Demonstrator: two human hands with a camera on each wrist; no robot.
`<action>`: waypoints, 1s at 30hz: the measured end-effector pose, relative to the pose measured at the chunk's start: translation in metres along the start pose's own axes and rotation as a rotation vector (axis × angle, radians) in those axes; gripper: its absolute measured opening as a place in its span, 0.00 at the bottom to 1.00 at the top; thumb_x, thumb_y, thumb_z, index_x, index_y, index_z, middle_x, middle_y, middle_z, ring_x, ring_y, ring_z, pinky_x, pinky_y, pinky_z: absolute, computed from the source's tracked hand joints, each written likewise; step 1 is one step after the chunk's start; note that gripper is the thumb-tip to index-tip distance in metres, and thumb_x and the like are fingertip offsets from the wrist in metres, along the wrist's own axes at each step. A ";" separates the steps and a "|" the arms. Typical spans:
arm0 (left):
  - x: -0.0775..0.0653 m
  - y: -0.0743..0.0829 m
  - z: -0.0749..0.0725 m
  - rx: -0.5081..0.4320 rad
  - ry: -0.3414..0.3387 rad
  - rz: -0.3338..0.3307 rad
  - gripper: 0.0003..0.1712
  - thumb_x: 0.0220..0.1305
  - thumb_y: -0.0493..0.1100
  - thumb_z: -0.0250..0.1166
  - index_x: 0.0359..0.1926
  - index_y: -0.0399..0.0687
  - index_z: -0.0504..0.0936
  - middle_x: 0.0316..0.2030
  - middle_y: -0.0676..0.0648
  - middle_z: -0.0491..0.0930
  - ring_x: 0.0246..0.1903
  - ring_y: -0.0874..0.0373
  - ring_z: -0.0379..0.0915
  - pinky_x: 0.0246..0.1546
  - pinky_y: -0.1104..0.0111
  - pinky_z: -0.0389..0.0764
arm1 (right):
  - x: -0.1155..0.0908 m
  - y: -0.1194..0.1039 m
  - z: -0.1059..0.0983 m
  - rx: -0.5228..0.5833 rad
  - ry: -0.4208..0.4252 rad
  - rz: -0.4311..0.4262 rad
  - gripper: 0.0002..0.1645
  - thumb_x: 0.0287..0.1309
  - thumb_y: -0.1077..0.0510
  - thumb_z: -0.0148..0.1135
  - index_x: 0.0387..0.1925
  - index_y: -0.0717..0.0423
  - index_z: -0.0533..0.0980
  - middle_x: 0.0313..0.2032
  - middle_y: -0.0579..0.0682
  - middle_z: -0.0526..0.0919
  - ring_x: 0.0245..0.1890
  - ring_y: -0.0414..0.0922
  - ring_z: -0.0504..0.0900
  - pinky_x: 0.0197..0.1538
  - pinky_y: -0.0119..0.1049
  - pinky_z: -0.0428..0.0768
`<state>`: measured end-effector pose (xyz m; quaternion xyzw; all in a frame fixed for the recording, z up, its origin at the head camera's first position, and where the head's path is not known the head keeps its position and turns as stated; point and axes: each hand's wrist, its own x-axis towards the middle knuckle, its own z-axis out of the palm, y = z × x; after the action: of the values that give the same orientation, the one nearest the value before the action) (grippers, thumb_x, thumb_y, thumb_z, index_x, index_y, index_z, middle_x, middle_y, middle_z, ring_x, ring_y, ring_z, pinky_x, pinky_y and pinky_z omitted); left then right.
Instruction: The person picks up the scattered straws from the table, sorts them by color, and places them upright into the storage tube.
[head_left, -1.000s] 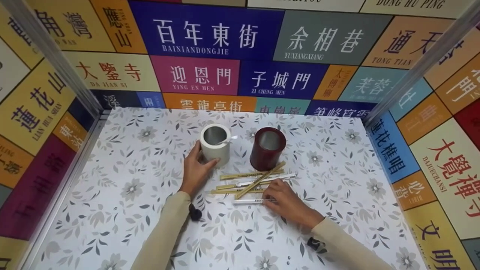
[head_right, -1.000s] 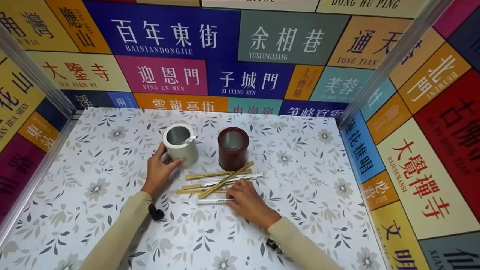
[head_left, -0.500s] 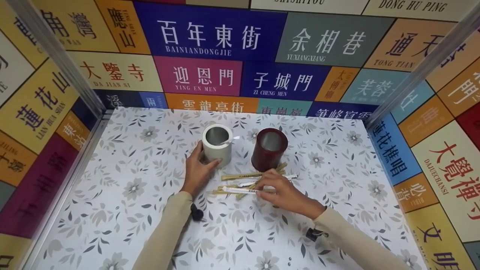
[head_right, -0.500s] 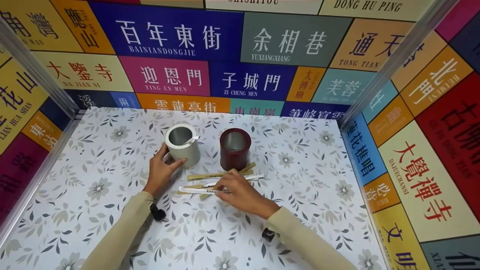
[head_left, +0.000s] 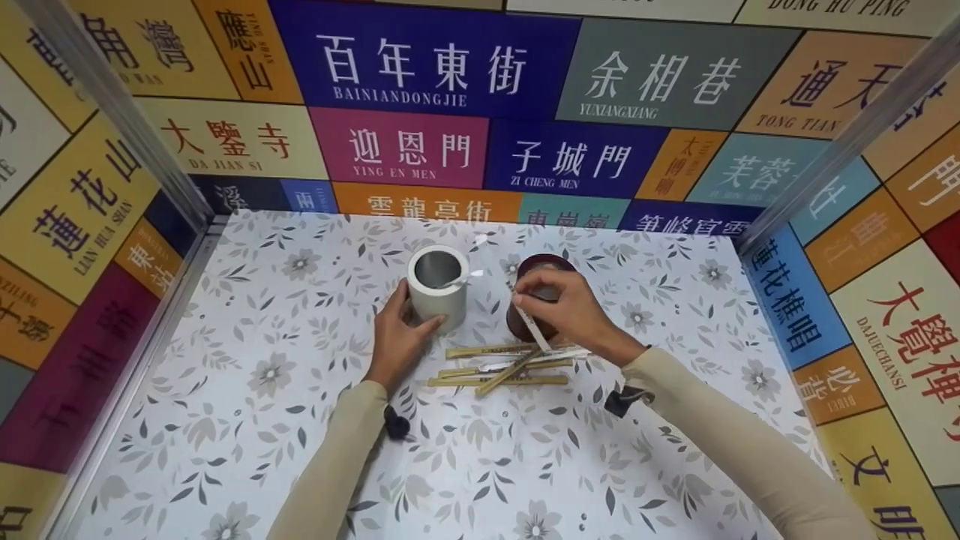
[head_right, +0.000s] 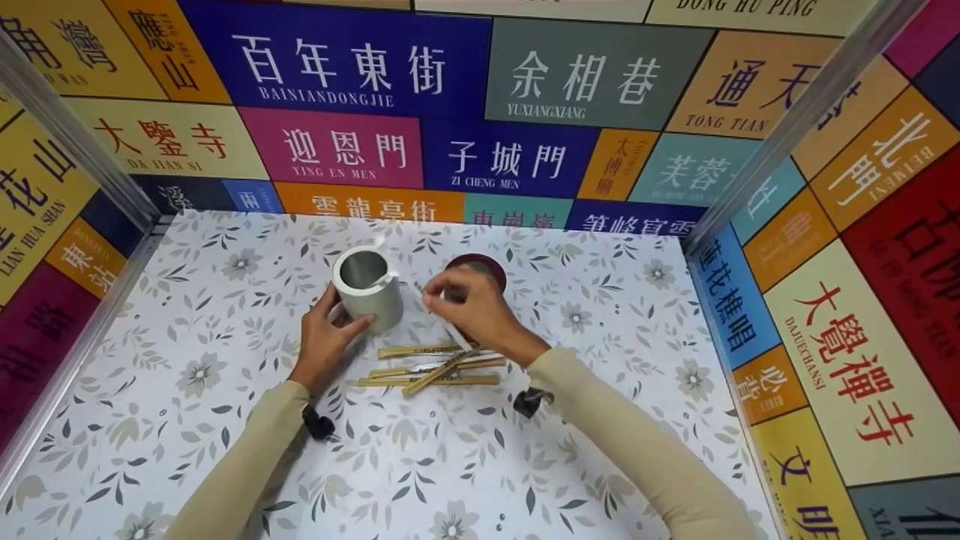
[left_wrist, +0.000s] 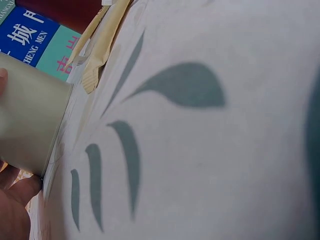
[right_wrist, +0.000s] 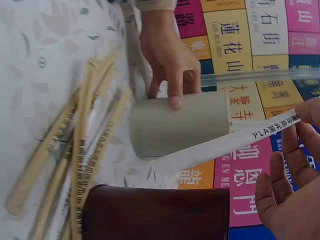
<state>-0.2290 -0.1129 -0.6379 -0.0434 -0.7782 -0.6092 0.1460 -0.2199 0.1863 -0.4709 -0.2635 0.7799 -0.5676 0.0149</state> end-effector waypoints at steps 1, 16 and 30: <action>0.000 0.000 0.000 0.004 -0.004 -0.003 0.59 0.61 0.40 0.85 0.85 0.37 0.61 0.79 0.36 0.69 0.76 0.42 0.72 0.77 0.56 0.73 | 0.005 0.000 -0.002 0.023 0.021 0.003 0.09 0.70 0.65 0.74 0.47 0.68 0.88 0.46 0.56 0.89 0.46 0.46 0.87 0.52 0.36 0.86; 0.002 0.015 -0.002 -0.027 -0.054 -0.115 0.62 0.63 0.44 0.84 0.87 0.50 0.55 0.80 0.42 0.65 0.81 0.43 0.61 0.82 0.50 0.63 | 0.066 -0.009 -0.001 0.049 0.366 -0.085 0.06 0.66 0.70 0.74 0.44 0.69 0.87 0.42 0.57 0.90 0.48 0.49 0.84 0.58 0.41 0.80; 0.009 0.020 0.004 -0.004 0.009 0.024 0.59 0.59 0.44 0.87 0.85 0.49 0.64 0.75 0.45 0.74 0.77 0.51 0.68 0.81 0.50 0.67 | 0.089 0.000 0.039 0.154 0.467 -0.098 0.06 0.65 0.62 0.78 0.41 0.62 0.90 0.39 0.50 0.92 0.43 0.49 0.85 0.54 0.42 0.82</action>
<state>-0.2333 -0.1048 -0.6181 -0.0506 -0.7757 -0.6093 0.1567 -0.2837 0.1143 -0.4602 -0.1606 0.7031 -0.6708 -0.1730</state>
